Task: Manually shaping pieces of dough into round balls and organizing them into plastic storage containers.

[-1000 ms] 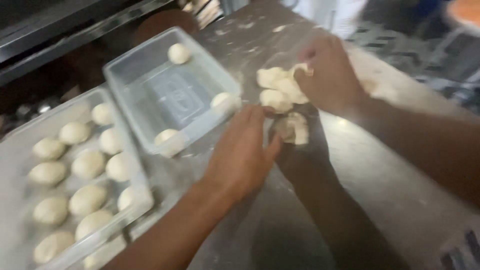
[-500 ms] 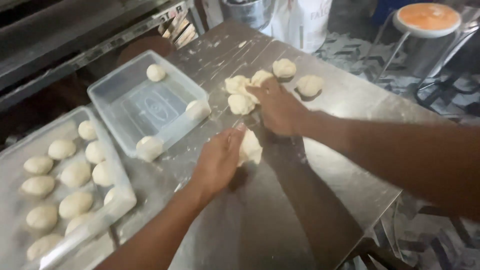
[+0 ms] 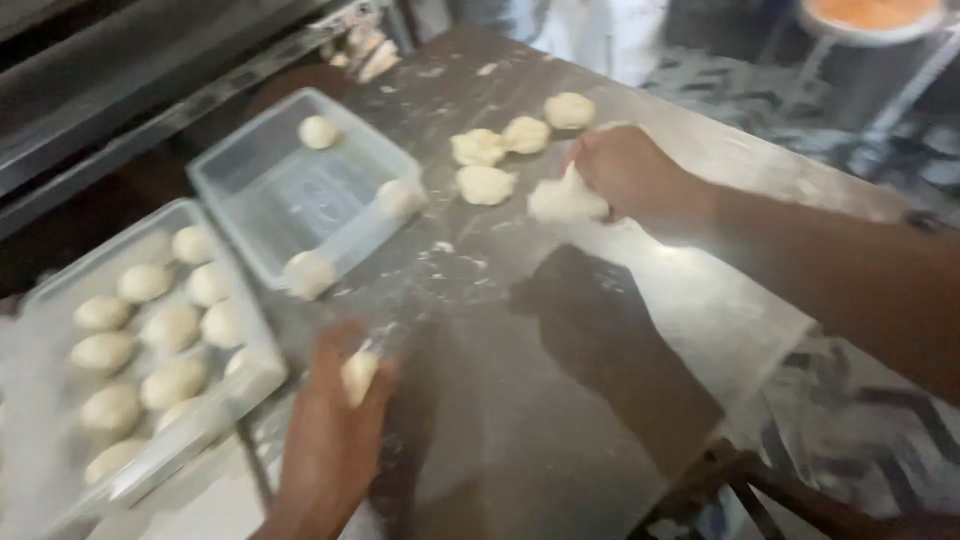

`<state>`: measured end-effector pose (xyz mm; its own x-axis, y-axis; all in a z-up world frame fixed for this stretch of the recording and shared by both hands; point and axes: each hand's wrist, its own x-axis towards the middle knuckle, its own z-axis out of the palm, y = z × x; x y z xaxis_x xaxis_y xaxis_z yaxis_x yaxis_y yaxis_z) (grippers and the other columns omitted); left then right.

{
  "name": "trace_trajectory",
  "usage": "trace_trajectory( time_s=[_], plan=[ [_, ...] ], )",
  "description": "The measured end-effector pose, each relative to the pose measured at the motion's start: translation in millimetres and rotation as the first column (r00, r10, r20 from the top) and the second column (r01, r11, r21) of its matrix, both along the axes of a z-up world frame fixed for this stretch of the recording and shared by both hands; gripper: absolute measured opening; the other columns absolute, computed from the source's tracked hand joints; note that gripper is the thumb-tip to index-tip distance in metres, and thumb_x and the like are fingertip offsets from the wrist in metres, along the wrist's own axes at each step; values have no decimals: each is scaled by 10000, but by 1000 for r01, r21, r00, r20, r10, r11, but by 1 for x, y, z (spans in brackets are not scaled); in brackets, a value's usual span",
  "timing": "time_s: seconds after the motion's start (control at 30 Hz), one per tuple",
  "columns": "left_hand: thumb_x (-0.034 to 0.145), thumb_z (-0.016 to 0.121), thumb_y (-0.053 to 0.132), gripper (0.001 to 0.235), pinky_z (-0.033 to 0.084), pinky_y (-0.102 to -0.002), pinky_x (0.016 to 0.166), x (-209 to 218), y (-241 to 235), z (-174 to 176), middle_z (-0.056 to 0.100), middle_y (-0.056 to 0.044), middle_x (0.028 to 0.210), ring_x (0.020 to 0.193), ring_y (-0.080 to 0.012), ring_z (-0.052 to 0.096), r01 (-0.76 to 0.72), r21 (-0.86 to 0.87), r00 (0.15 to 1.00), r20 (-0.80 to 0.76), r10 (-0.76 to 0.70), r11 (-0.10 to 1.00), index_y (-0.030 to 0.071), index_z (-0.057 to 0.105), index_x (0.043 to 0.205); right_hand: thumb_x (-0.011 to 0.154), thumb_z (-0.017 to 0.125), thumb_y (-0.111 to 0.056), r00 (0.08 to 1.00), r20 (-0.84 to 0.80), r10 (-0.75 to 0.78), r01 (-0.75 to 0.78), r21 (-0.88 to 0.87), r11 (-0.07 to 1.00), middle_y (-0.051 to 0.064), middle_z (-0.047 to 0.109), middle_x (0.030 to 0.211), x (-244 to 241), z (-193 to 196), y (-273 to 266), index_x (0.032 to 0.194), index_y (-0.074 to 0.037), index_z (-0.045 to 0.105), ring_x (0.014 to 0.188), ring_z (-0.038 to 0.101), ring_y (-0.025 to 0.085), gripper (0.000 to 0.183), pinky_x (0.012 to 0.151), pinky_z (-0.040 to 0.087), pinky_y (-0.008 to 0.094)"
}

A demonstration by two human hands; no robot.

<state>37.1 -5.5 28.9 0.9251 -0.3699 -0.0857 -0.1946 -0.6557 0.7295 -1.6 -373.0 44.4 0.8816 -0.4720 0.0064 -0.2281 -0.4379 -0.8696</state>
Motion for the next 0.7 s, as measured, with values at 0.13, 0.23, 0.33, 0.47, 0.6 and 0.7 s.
trace_trajectory(
  time_s=[0.13,0.23,0.33,0.47,0.6,0.7],
  plan=[
    [820,745,368,436,530,-462,949,-18,12,-32,743,-115,1109,1067,-325,689,229,266,831,447,-331,936,196,723,1220,1028,429,-106,966,29,258,-193,-586,787,130,677,856,-97,-50,4,902,-29,671,745,653,231,283,740,574,375],
    [890,610,544,608,346,-549,1102,-53,-25,-40,655,-112,1389,1336,-325,541,334,292,508,745,-432,896,157,657,1356,909,460,-107,945,-308,-109,-18,-383,924,187,620,1070,-131,3,92,973,-65,622,950,600,320,179,878,519,455],
    [918,605,336,461,297,-519,1144,-59,-83,-15,651,-131,1381,1354,-313,534,426,182,632,642,-435,886,102,671,1309,978,417,-161,992,-113,-59,14,-367,930,232,541,1216,-135,-25,126,1141,-18,555,1144,533,380,257,1046,444,511],
    [1019,542,246,371,374,-450,1127,-16,-136,-19,606,-161,1456,1389,-330,513,497,61,750,472,-463,866,100,673,1333,919,552,-351,974,160,157,-2,-694,720,290,482,1382,-114,-29,136,1342,73,468,1308,459,451,604,1114,285,596],
    [1032,524,249,318,443,-472,997,12,-162,-14,652,-152,1265,1190,-363,584,471,49,782,438,-443,881,75,669,1254,980,474,-348,985,-96,143,-170,-679,714,286,429,1464,-80,-26,115,1433,102,419,1411,394,411,641,1192,236,601],
    [1006,577,236,242,455,-486,953,31,-165,-11,636,-159,1181,1137,-373,577,490,40,751,488,-444,871,57,672,1139,972,448,-412,947,-306,95,-277,-633,722,236,416,1489,-65,-2,89,1413,52,446,1430,384,369,641,1247,198,612]
  ],
)
